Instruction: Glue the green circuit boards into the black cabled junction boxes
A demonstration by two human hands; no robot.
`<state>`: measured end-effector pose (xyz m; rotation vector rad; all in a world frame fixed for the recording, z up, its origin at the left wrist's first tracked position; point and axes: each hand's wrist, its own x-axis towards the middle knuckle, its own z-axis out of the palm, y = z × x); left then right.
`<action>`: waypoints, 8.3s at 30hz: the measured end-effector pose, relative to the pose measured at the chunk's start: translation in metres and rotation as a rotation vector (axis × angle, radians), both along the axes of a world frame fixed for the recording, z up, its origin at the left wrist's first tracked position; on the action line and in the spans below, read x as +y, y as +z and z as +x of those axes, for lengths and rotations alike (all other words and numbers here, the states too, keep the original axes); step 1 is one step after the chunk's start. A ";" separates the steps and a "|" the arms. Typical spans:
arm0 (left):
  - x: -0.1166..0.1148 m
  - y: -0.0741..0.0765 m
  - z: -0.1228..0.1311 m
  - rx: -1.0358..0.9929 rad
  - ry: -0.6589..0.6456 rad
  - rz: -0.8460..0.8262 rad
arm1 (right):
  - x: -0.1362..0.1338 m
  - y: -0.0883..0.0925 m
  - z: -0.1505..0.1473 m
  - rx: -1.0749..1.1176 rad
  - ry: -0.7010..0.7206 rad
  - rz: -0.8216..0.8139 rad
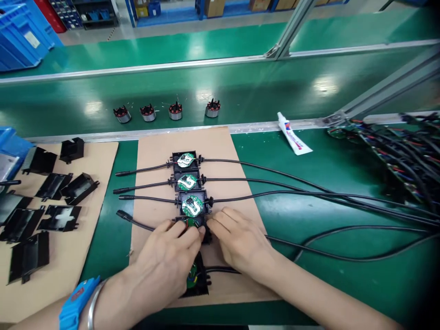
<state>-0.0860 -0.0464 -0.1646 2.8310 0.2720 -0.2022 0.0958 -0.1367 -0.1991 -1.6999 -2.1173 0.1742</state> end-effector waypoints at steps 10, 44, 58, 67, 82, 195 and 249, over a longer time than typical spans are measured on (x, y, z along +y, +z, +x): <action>0.042 0.006 -0.037 -0.281 0.341 -0.278 | -0.009 0.031 -0.016 -0.057 -0.033 0.020; 0.075 -0.006 -0.012 -0.228 0.362 -0.323 | 0.016 0.014 0.040 0.217 -0.128 -0.001; 0.069 0.004 0.006 -0.088 0.396 -0.269 | 0.029 0.055 0.022 -0.010 0.027 -0.315; 0.078 0.004 0.010 -0.031 0.400 -0.334 | 0.044 0.046 0.008 -0.196 0.022 -0.302; 0.049 -0.006 0.011 0.029 0.054 0.402 | 0.047 0.037 -0.001 -0.192 -0.029 -0.285; 0.109 0.003 0.020 -0.086 0.463 -0.249 | 0.072 0.058 0.046 0.022 -0.046 -0.407; 0.091 -0.009 0.027 -0.083 0.393 0.313 | 0.101 0.037 0.016 -0.265 0.078 -0.275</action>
